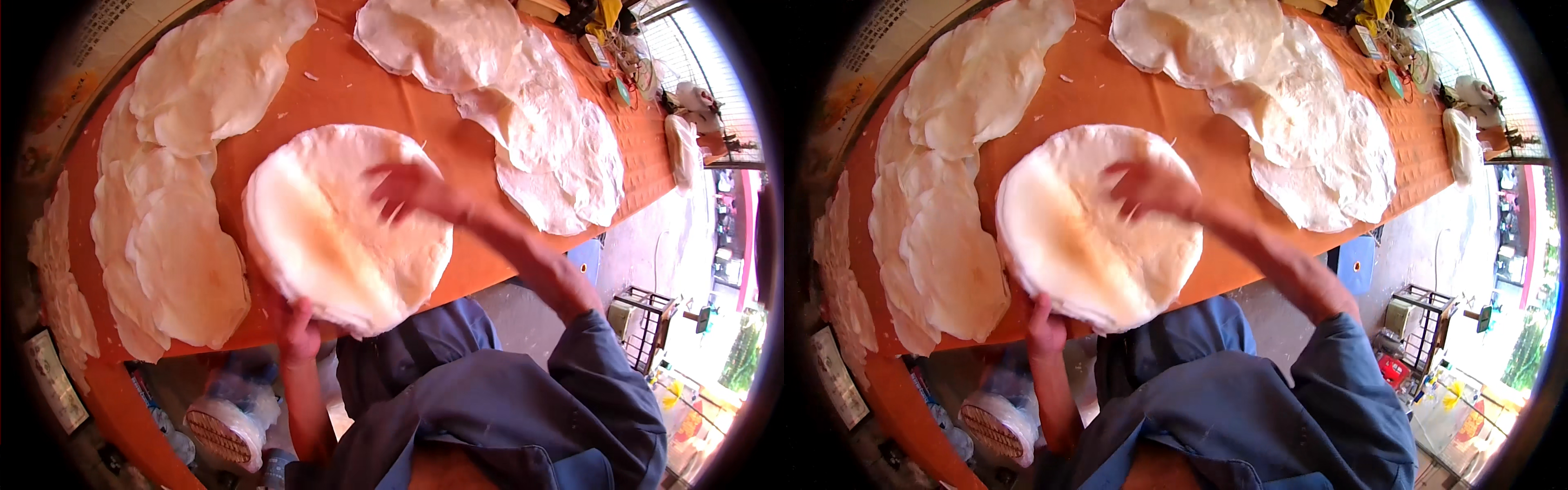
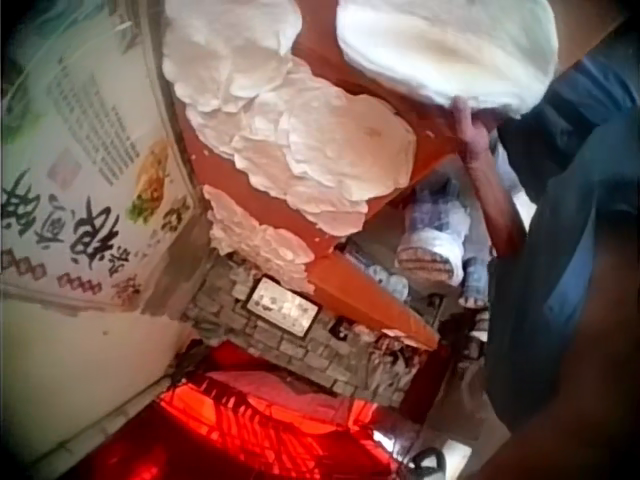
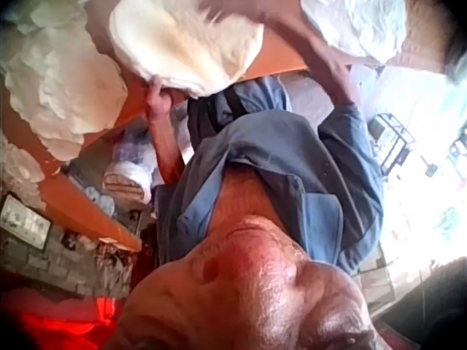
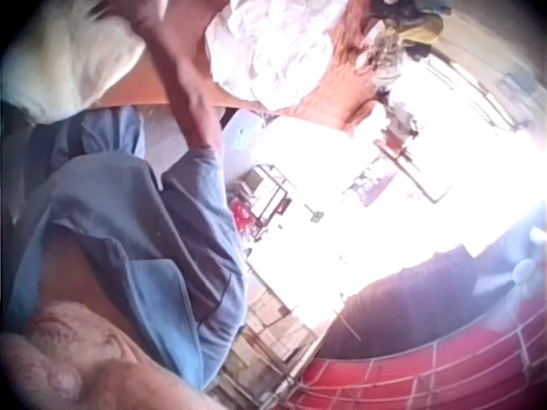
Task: The person places a stack of thin dough wrappers onto a table, separates individual sheets from the stack by hand, and lays them across the table surface.
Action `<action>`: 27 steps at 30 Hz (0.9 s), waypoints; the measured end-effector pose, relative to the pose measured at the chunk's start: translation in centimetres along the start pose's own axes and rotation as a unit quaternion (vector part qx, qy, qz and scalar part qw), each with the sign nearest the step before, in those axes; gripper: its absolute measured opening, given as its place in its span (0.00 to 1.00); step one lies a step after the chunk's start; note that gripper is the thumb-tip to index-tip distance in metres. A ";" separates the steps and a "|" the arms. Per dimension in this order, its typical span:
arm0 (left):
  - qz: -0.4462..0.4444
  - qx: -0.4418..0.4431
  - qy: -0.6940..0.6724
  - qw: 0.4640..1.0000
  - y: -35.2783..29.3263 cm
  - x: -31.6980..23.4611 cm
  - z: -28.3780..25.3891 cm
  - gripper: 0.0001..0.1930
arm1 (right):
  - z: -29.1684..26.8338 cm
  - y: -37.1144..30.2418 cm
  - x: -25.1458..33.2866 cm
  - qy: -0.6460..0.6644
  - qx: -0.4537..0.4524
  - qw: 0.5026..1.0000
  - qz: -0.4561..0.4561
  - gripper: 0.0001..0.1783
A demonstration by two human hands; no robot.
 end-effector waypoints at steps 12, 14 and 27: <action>-0.018 0.005 0.006 1.000 2.2 -3.6 3.6 0.29 | 6.7 -0.4 -0.2 -0.274 -0.082 0.958 0.005 0.11; -0.042 -0.033 0.022 0.998 2.3 -3.1 3.4 0.28 | 9.9 1.4 -1.0 -0.278 0.006 0.961 0.005 0.14; -0.120 -0.108 -0.134 0.978 -1.2 6.6 -9.7 0.30 | -11.3 -21.7 14.2 0.082 -0.277 0.925 -0.246 0.17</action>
Point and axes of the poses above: each hand's wrist, its own y-axis towards the middle knuckle, its own z-axis out of the palm, x = y × z, the point moved 9 cm from there along y, towards the middle knuckle, and after that the axes turned 13 degrees about x, right-handed, at the moved point
